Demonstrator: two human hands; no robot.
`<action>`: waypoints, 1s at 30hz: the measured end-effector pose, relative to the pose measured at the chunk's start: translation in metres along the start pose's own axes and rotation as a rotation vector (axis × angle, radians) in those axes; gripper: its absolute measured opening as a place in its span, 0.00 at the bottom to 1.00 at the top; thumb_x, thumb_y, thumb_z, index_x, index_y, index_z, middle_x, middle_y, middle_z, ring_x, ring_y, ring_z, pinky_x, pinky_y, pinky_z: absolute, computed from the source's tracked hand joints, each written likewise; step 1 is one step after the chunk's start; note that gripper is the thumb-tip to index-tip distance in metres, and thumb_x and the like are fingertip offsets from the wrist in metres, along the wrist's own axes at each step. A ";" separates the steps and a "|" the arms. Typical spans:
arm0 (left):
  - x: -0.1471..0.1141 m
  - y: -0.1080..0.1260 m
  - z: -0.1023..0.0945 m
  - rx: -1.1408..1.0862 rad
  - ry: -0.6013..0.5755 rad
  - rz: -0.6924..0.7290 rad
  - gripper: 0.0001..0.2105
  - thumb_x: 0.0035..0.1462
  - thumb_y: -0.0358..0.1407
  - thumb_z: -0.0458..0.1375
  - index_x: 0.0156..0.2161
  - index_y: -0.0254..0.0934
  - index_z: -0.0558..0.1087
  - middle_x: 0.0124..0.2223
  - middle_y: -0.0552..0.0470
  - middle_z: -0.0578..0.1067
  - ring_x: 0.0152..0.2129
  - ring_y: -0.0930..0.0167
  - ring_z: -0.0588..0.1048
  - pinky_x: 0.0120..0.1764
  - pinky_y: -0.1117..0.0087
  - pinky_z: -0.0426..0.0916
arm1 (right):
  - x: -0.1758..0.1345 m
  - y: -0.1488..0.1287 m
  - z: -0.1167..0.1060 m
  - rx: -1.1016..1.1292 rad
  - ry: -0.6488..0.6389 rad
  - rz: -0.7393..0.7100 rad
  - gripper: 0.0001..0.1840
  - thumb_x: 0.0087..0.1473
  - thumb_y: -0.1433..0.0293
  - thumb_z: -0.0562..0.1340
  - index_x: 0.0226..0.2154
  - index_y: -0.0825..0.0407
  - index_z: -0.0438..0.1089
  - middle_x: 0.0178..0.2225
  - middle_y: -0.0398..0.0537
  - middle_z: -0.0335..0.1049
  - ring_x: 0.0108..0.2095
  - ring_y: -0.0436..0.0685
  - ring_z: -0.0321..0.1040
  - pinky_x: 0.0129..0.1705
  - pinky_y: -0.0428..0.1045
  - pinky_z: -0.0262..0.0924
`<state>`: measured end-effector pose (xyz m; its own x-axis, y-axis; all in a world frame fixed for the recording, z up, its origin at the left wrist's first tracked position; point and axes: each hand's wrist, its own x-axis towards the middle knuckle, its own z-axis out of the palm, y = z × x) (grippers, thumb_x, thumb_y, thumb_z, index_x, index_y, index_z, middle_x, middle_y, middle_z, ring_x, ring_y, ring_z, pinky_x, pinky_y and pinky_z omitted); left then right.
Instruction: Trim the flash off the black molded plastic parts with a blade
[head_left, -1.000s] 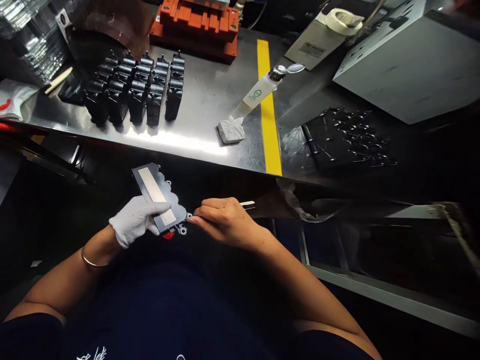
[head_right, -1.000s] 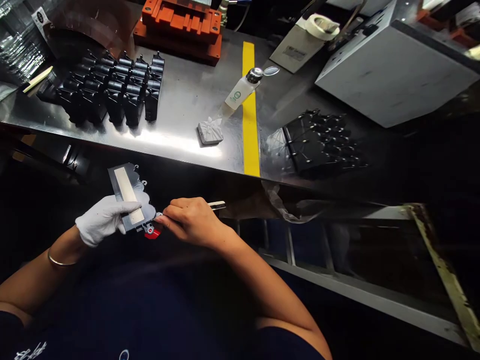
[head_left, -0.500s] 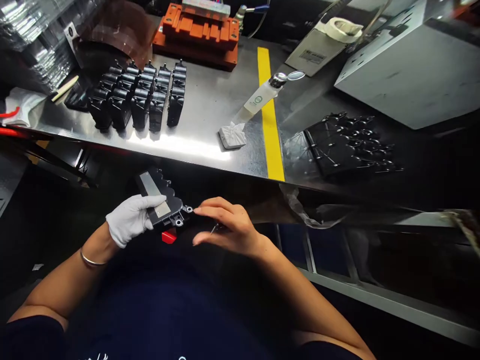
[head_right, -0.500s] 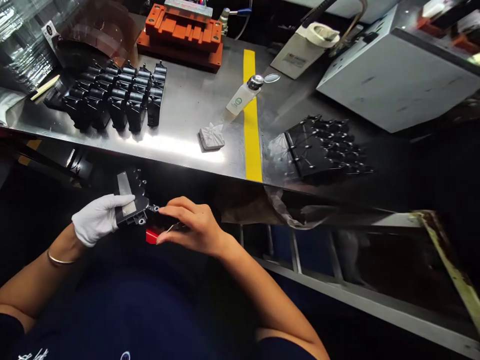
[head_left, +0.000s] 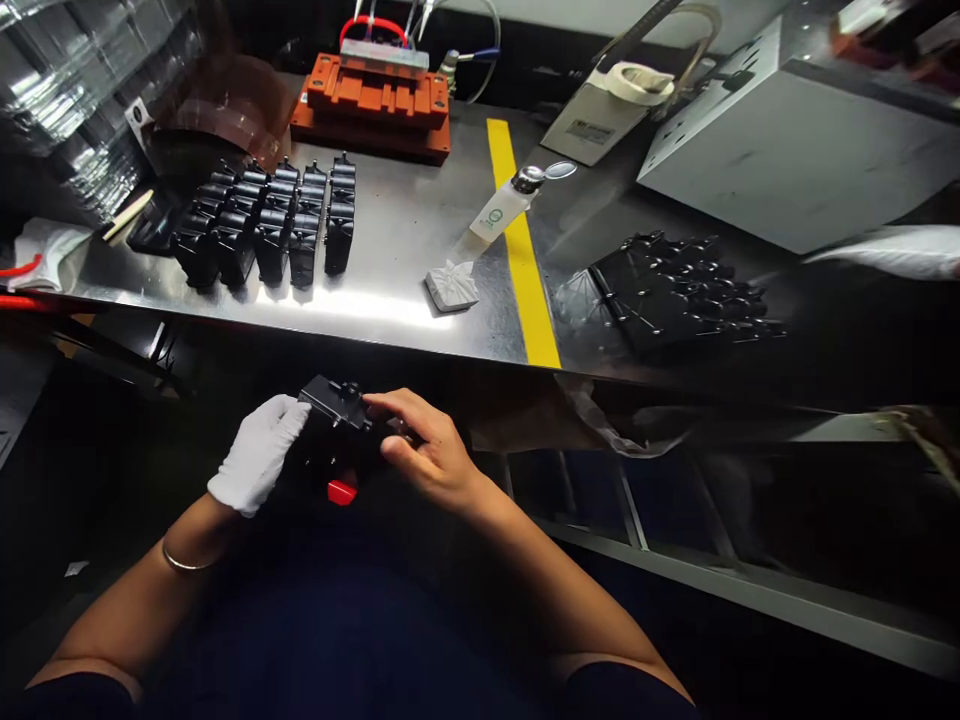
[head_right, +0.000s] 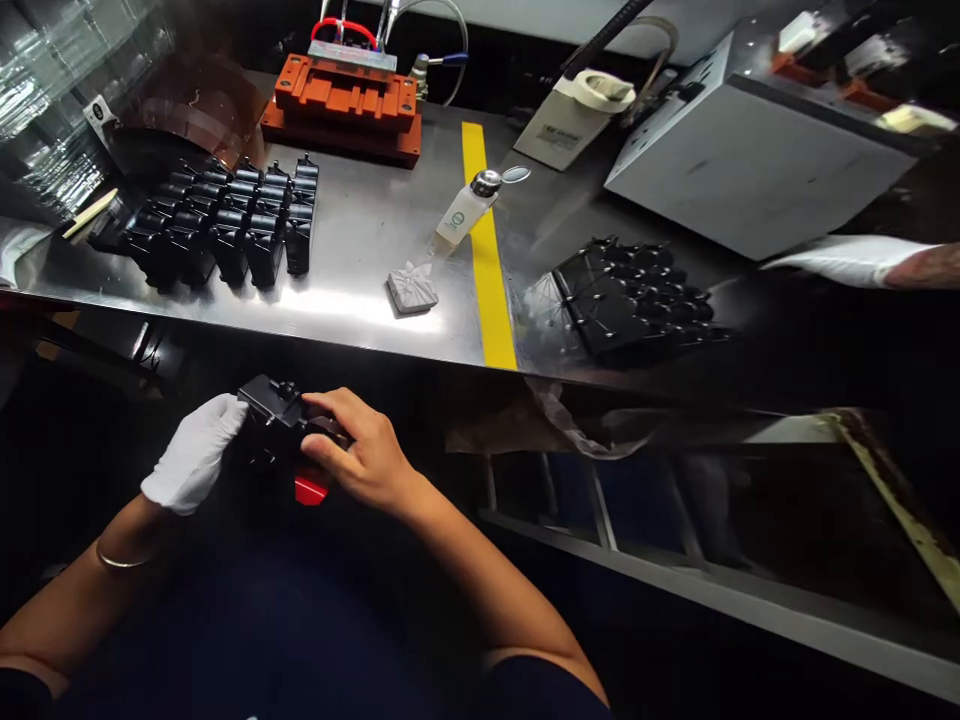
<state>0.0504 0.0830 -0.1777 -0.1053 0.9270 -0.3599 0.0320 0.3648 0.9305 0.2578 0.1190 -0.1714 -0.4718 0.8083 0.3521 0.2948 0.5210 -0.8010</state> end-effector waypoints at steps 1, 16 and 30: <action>0.002 -0.001 -0.001 0.000 0.000 -0.024 0.17 0.53 0.51 0.58 0.28 0.38 0.70 0.25 0.57 0.69 0.22 0.74 0.66 0.25 0.74 0.62 | -0.001 0.001 -0.001 0.021 0.003 0.074 0.20 0.63 0.57 0.52 0.44 0.53 0.70 0.36 0.52 0.72 0.37 0.54 0.71 0.38 0.48 0.67; 0.000 0.007 -0.001 0.159 -0.267 0.022 0.21 0.44 0.52 0.62 0.19 0.34 0.70 0.18 0.56 0.65 0.18 0.76 0.62 0.21 0.75 0.58 | -0.023 -0.007 -0.001 0.162 -0.191 0.083 0.14 0.61 0.71 0.57 0.48 0.53 0.73 0.26 0.44 0.68 0.27 0.49 0.63 0.30 0.45 0.60; -0.004 0.011 0.001 0.176 -0.278 0.062 0.20 0.44 0.50 0.62 0.18 0.34 0.70 0.17 0.55 0.66 0.16 0.76 0.62 0.20 0.75 0.59 | -0.028 -0.009 -0.008 0.294 -0.313 0.142 0.18 0.61 0.72 0.56 0.53 0.53 0.69 0.27 0.45 0.69 0.26 0.47 0.61 0.28 0.43 0.57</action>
<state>0.0520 0.0831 -0.1665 0.1765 0.9273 -0.3301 0.2040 0.2936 0.9339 0.2751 0.0943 -0.1702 -0.6855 0.7209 0.1022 0.1472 0.2747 -0.9502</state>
